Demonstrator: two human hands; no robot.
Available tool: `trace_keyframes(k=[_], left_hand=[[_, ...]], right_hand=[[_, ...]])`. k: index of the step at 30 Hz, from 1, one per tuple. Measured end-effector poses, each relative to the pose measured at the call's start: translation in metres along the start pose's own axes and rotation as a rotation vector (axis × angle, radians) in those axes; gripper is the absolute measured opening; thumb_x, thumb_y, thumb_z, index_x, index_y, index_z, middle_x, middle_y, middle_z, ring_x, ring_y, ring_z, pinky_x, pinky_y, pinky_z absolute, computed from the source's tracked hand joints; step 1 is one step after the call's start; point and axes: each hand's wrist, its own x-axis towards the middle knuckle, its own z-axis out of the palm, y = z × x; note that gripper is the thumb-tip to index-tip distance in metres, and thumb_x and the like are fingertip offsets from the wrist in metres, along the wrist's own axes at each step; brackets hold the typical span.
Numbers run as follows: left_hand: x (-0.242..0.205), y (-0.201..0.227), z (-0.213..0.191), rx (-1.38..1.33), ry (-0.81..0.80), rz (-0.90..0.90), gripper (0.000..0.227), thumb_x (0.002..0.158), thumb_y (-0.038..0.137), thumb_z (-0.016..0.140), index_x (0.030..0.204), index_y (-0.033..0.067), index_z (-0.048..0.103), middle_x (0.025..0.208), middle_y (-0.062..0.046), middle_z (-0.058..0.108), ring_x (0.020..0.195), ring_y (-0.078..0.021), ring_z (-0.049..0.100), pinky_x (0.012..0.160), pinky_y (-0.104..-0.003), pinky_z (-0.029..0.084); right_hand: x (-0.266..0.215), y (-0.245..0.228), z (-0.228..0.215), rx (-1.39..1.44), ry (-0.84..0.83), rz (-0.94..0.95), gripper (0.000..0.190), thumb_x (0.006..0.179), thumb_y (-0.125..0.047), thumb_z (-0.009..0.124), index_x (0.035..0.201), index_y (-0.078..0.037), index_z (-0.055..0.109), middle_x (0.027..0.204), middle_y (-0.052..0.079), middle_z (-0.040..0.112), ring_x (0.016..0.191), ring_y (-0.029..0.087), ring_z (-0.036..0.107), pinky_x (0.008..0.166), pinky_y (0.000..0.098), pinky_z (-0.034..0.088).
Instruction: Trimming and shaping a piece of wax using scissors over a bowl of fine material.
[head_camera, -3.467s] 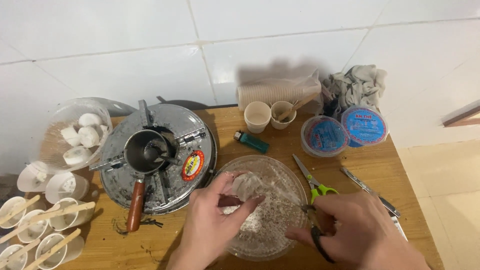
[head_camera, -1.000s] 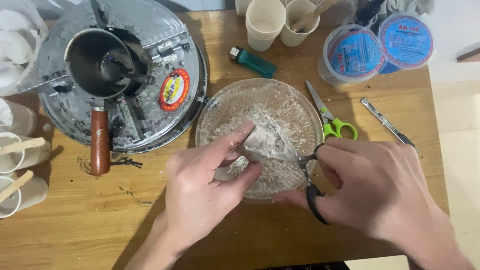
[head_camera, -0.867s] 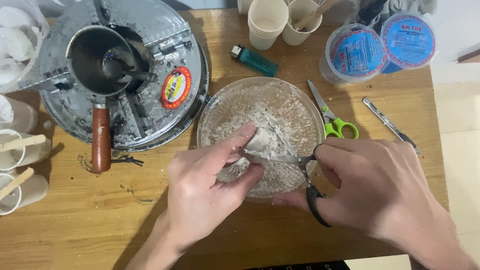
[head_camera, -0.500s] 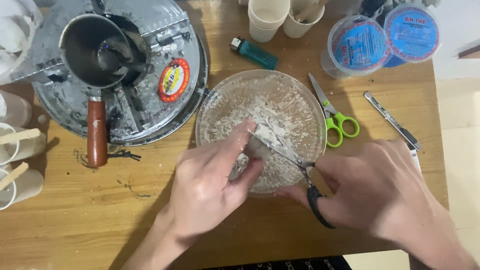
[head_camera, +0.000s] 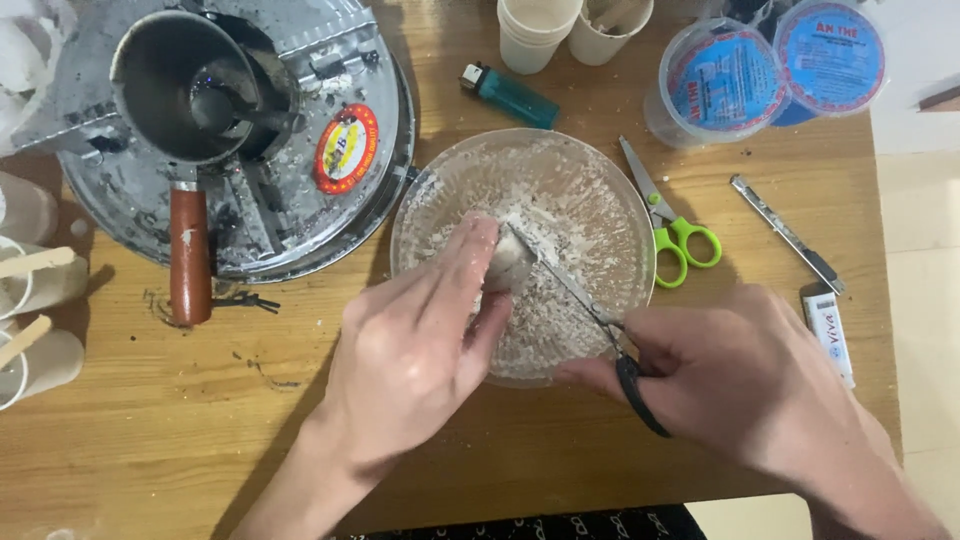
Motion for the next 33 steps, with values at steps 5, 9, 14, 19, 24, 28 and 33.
trace_keyframes(k=[5,9,14,19,24,28,33], left_hand=[[0.007,0.005,-0.006,-0.173,0.014,-0.11,0.05,0.089,-0.005,0.08,0.132,-0.0077,0.056,0.096,-0.01,0.078,0.074,-0.0197,0.075,0.067,-0.034,0.063],[0.006,0.01,-0.006,-0.22,-0.02,-0.135,0.049,0.091,0.001,0.081,0.133,-0.0058,0.056,0.092,-0.012,0.079,0.071,-0.0217,0.075,0.065,-0.036,0.063],[0.009,0.014,-0.002,-0.212,0.006,-0.032,0.027,0.097,-0.005,0.072,0.117,-0.0065,0.054,0.086,-0.012,0.073,0.062,-0.0196,0.07,0.054,-0.031,0.062],[0.006,0.016,0.004,-0.048,-0.006,0.02,0.032,0.098,-0.002,0.071,0.12,-0.0191,0.054,0.104,-0.037,0.072,0.076,-0.0353,0.075,0.065,-0.038,0.066],[0.003,0.013,0.005,0.11,-0.023,0.057,0.038,0.099,0.002,0.072,0.125,-0.0206,0.056,0.123,-0.041,0.067,0.098,-0.0396,0.08,0.076,-0.039,0.069],[0.004,0.009,0.004,0.298,0.054,0.124,0.034,0.1,0.004,0.081,0.12,-0.0176,0.063,0.118,-0.034,0.072,0.095,-0.0321,0.081,0.073,-0.034,0.069],[0.001,0.005,0.002,-0.047,0.005,-0.015,0.043,0.097,0.001,0.076,0.131,-0.0166,0.054,0.124,-0.038,0.069,0.091,-0.0352,0.081,0.074,-0.038,0.068]], right_hand=[[0.005,-0.006,-0.007,0.006,0.071,0.008,0.082,0.062,-0.073,0.093,0.048,-0.015,0.036,0.039,-0.005,0.033,0.042,0.014,0.032,0.041,0.0335,0.026],[0.008,-0.01,-0.011,-0.255,0.034,0.1,0.09,0.059,-0.097,0.082,0.05,-0.017,0.041,0.045,-0.008,0.047,0.046,0.02,0.05,0.044,0.0407,0.034],[0.011,-0.009,-0.01,-0.357,-0.116,0.14,0.09,0.064,-0.104,0.07,0.05,-0.019,0.046,0.045,-0.009,0.055,0.048,0.022,0.056,0.049,0.0409,0.04],[0.012,-0.011,-0.003,-0.347,-0.221,0.204,0.075,0.077,-0.092,0.068,0.052,-0.022,0.052,0.046,-0.002,0.061,0.054,0.033,0.062,0.052,0.0476,0.046],[0.011,-0.015,-0.004,-0.146,-0.247,0.227,0.079,0.08,-0.081,0.079,0.045,-0.016,0.05,0.035,0.0,0.05,0.036,0.021,0.048,0.045,0.0402,0.045],[0.009,-0.011,-0.001,-0.027,-0.175,0.172,0.08,0.081,-0.073,0.083,0.046,-0.012,0.044,0.036,0.003,0.044,0.041,0.021,0.035,0.045,0.0386,0.036],[0.008,-0.006,-0.001,0.028,-0.184,0.211,0.083,0.076,-0.072,0.088,0.046,-0.013,0.04,0.037,-0.001,0.034,0.041,0.013,0.031,0.044,0.0324,0.029]])
